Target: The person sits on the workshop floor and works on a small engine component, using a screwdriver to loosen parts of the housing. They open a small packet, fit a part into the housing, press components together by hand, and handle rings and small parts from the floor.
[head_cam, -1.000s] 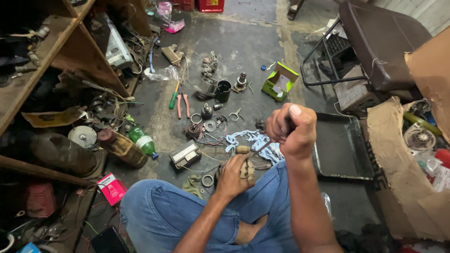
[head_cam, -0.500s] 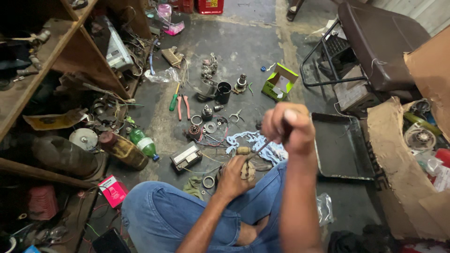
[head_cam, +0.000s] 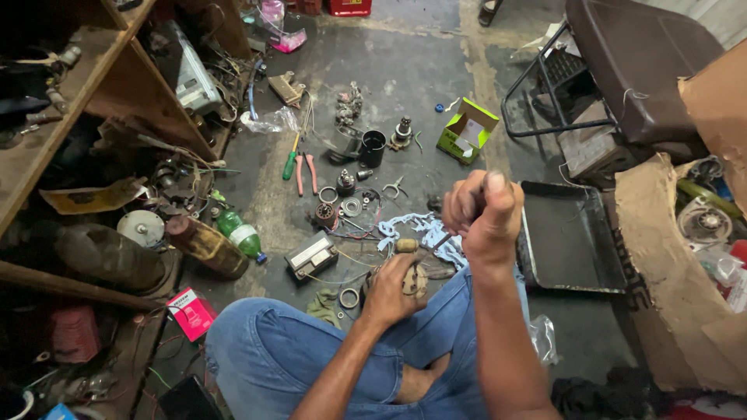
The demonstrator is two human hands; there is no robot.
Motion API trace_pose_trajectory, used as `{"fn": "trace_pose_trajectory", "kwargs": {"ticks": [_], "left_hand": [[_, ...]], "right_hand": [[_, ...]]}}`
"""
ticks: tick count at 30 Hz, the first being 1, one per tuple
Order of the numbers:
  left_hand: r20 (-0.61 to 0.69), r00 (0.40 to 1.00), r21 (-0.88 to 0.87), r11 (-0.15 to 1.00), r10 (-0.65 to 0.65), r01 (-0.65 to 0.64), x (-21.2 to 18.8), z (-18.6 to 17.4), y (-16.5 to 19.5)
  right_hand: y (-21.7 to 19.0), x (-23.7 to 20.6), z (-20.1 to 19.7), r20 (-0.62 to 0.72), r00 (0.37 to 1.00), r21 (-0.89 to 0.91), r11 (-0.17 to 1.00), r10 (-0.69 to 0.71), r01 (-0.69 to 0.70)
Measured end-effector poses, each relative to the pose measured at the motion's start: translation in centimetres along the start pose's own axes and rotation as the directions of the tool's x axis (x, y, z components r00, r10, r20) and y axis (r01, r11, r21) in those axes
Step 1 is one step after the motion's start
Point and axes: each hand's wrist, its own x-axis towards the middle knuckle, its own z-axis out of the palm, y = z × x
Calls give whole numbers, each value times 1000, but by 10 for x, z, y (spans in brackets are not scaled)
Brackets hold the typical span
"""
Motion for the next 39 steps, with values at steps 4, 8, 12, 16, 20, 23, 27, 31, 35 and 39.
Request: {"fn": "trace_pose_trajectory", "kwargs": {"ticks": [4, 8, 12, 16, 20, 23, 27, 31, 35, 39], "left_hand": [[8, 1000, -6, 1000, -24, 24, -2, 1, -1], [11, 1000, 7, 1000, -9, 9, -4, 5, -11], [-2, 991, 14, 991, 131, -131, -2, 8, -32], [124, 989, -41, 996, 79, -74, -3, 6, -42], [190, 978, -140, 988, 90, -64, -3, -5, -39], [260, 964, -128, 991, 61, -28, 1, -11, -34], [285, 958, -103, 995, 13, 17, 1, -13, -30], [250, 967, -158, 987, 43, -3, 0, -16, -26], [274, 961, -134, 988, -34, 73, 1, -19, -18], [277, 960, -121, 989, -44, 81, 2, -22, -13]], "right_hand": [[-5, 3, 8, -27, 1000, -7, 1000, -7, 7], [-7, 8, 7, 16, 999, 42, 999, 30, -30], [-7, -2, -1, -59, 997, 22, 998, -56, 57], [-12, -7, -17, -36, 999, -1, 1000, -30, 30], [-16, 4, -25, 162, 987, -27, 1000, 14, -10], [-17, 4, -24, 105, 994, -39, 999, -23, 28], [-21, -8, -26, 28, 999, -20, 999, -25, 25], [-31, -8, -41, 340, 939, 6, 998, -58, 59], [-47, -19, -65, 482, 874, 166, 986, -63, -21], [-40, -47, -74, 387, 918, 329, 943, -86, -50]]}}
